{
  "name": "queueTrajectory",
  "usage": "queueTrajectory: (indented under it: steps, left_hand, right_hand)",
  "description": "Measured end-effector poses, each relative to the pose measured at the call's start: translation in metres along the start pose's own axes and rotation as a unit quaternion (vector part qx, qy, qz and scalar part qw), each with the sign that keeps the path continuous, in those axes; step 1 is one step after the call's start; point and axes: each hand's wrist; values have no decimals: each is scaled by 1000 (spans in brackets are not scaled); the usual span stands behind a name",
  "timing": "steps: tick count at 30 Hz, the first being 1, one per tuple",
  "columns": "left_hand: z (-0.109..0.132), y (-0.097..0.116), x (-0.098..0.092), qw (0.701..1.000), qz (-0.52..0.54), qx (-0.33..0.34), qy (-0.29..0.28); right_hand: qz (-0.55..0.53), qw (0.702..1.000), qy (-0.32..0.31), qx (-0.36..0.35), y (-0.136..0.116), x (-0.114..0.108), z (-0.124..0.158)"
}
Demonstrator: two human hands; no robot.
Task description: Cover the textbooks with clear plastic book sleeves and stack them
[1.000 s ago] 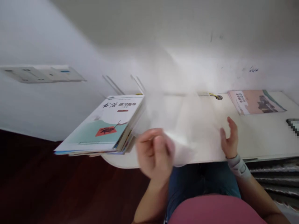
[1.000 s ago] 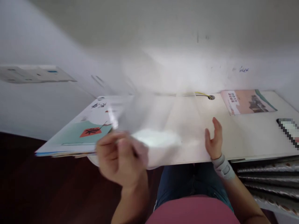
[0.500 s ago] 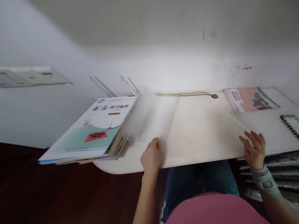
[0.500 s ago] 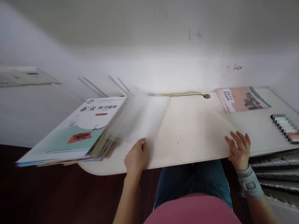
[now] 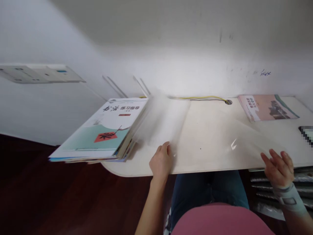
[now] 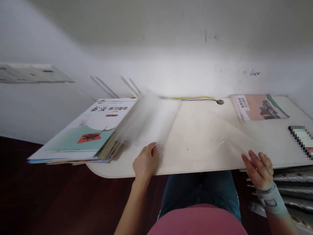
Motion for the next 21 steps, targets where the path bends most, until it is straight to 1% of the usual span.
queueTrajectory:
  steps: [1, 3, 5, 6, 7, 8, 9, 10, 12, 14, 16, 18, 21]
  left_hand:
    - [-1, 3, -4, 1000, 3, 5, 21]
    - [-4, 8, -15, 997, 10, 15, 75]
    - [-9, 11, -26, 992, 17, 18, 125]
    - [-11, 12, -29, 990, 18, 13, 140]
    - [-13, 12, -31, 989, 17, 5, 145]
    - [-14, 11, -32, 990, 14, -5, 137]
    - [-15, 9, -30, 993, 11, -12, 118]
    - [-15, 7, -27, 996, 9, -16, 93]
    - [-14, 5, -20, 999, 10, -12, 38]
    - [-12, 4, -13, 1000, 9, -8, -4]
    - [-9, 5, -9, 1000, 3, -9, -28]
    - [-8, 6, -7, 999, -3, -6, -43]
    - [-7, 6, -3, 999, -8, -1, -53]
  right_hand:
    - [-5, 1000, 15, -7, 1, -5, -11]
    - [-24, 998, 63, 7, 4, -13, -33]
    - [-27, 996, 86, 21, 7, -17, -51]
    - [-22, 995, 92, 24, 8, -16, -57]
    - [-13, 995, 97, 21, 8, -13, -60]
    - [-4, 995, 98, 18, 8, -8, -60]
    - [2, 996, 86, 17, 7, -3, -58]
    - [1, 998, 57, 23, 6, 4, -53]
    - [-22, 998, -43, 50, 3, 15, -41]
    - [-58, 982, -158, 80, -1, 22, -26]
    - [-76, 965, -234, 91, -4, 25, -11]
    - [-77, 953, -277, 94, -5, 23, 0]
    - [-86, 946, -297, 99, -6, 19, 7]
Point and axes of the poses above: each hand's wrist, its own z-axis away from the middle knuckle, its own x-axis out of the palm, y = z × x, and after that the axes turned 6 degrees about x, right-handed
